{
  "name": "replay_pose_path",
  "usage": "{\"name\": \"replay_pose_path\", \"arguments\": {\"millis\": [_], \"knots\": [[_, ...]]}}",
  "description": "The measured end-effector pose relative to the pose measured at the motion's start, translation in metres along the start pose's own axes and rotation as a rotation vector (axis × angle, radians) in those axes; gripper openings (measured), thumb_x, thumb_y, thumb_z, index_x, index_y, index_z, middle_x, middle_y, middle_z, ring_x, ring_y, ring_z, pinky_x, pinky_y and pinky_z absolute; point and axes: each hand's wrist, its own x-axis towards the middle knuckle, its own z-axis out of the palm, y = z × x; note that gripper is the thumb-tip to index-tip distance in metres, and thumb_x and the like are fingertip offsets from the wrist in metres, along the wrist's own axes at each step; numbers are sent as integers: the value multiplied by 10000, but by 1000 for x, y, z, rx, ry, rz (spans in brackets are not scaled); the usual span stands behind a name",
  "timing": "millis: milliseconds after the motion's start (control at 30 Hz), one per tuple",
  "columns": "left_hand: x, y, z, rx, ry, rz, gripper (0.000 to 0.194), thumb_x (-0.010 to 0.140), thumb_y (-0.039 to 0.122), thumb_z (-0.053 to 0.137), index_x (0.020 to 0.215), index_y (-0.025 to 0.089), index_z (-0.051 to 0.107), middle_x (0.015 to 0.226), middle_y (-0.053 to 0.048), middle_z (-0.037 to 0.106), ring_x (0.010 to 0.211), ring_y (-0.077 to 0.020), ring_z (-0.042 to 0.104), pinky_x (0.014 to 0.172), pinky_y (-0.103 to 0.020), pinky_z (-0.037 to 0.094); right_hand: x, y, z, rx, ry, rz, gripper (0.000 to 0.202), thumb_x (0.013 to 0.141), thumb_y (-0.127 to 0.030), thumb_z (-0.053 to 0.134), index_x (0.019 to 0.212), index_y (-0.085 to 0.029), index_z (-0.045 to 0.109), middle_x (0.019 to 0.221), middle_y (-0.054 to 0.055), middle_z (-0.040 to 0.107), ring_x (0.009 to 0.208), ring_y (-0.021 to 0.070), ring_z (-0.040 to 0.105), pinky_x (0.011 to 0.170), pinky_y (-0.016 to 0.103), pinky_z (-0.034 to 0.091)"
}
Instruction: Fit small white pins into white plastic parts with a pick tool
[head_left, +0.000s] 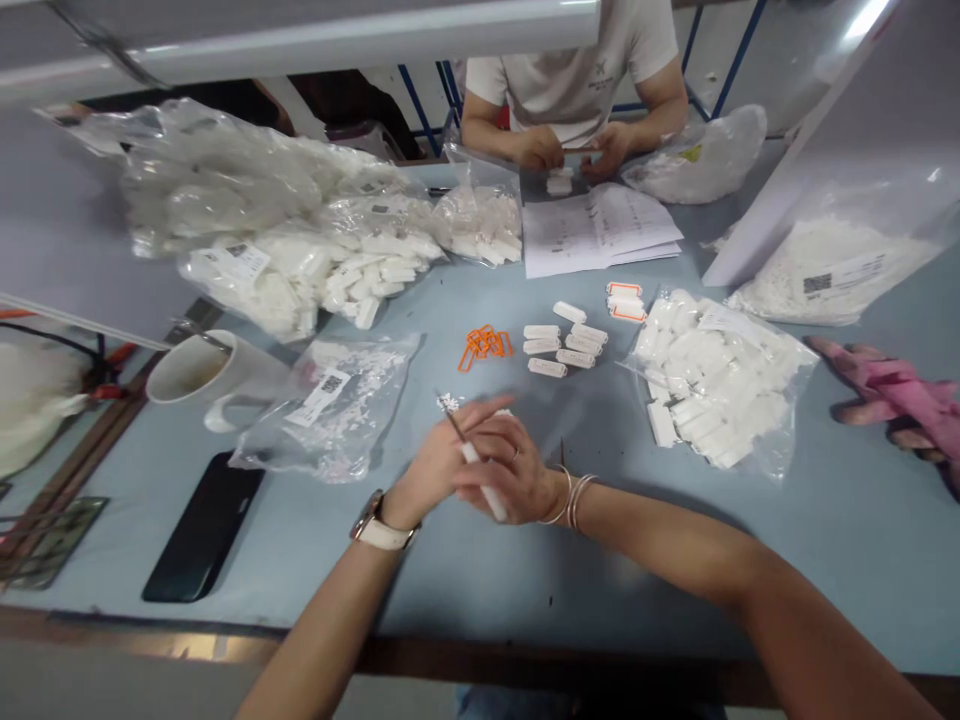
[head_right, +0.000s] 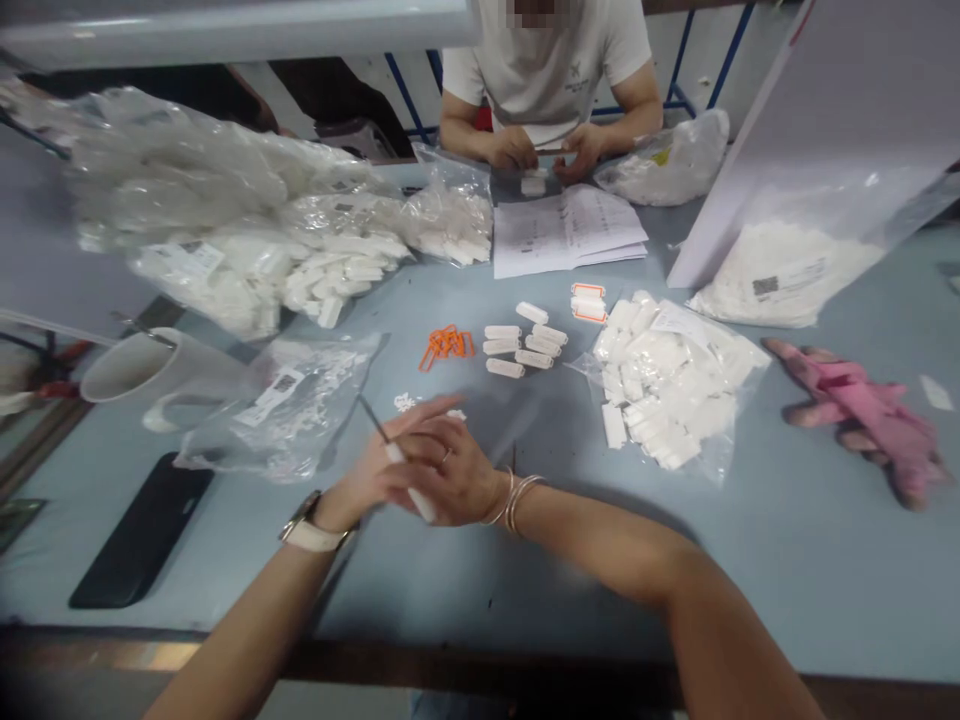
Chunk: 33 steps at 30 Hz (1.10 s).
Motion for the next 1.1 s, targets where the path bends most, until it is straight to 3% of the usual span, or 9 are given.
{"name": "replay_pose_path", "arguments": {"millis": [133, 300, 400, 567, 733, 800, 933, 1033, 1100], "knots": [[-11, -4, -7, -215, 104, -116, 390, 782, 361, 628, 1134, 212, 549, 829, -23, 656, 685, -152, 622, 586, -261, 517, 4, 6, -4, 5, 106, 267, 131, 899, -189, 461, 1003, -215, 537, 982, 76, 659, 909, 171, 621, 841, 376, 508], [-18, -12, -3, -429, 259, -242, 339, 666, 373, 761, 859, 198, 544, 809, -14, 673, 691, -140, 646, 646, -261, 542, 10, 10, -7, 48, 178, 544, 82, 919, -229, 444, 951, -217, 518, 817, 36, 661, 730, 152, 636, 725, 319, 533], [-19, -12, -4, -444, 268, -241, 399, 625, 392, 794, 831, 198, 512, 835, -31, 704, 741, -163, 673, 691, -286, 556, 11, 11, -7, 80, 142, 507, 96, 867, -252, 529, 952, -228, 493, 882, 47, 672, 806, 170, 654, 766, 335, 539], [-19, -13, -5, -424, 194, -212, 460, 670, 459, 755, 922, 210, 461, 913, -60, 729, 796, -187, 691, 693, -302, 564, 13, 13, -7, 102, 26, 324, 208, 798, -144, 547, 958, -237, 451, 1005, 55, 689, 918, 174, 654, 844, 355, 519], [-20, -16, -5, -404, 130, -221, 388, 754, 441, 684, 982, 228, 452, 975, -74, 723, 796, -198, 692, 646, -310, 569, 12, 18, -10, 94, -23, 272, 184, 835, -96, 511, 923, -247, 454, 962, 30, 710, 886, 149, 661, 857, 340, 515], [-20, -19, -6, -377, 135, -172, 367, 770, 398, 662, 1026, 223, 467, 1067, -98, 701, 897, -215, 687, 723, -333, 577, 9, 20, -11, 91, -13, 249, 179, 858, -74, 486, 894, -248, 462, 934, 20, 717, 852, 136, 659, 853, 327, 515], [-18, -33, -16, -210, 323, -94, 304, 828, 302, 557, 1103, 180, 510, 1189, -128, 638, 1049, -208, 644, 909, -367, 525, 5, 22, -12, 96, -15, 250, 239, 839, -14, 442, 888, -245, 478, 954, 19, 717, 877, 137, 649, 860, 325, 506], [-17, -48, -26, 87, 495, -168, 258, 846, 273, 505, 1060, 155, 584, 998, -105, 695, 901, -199, 675, 850, -366, 537, 3, 24, -13, 78, -71, 321, 248, 815, -8, 456, 889, -241, 499, 956, 20, 710, 859, 147, 639, 856, 326, 499], [-17, -54, -29, 268, 488, -144, 226, 849, 257, 486, 989, 156, 631, 961, -99, 703, 869, -209, 669, 827, -370, 533, 2, 25, -13, 55, -125, 385, 222, 811, -26, 483, 878, -235, 518, 926, 24, 706, 856, 160, 627, 831, 316, 502]]}}
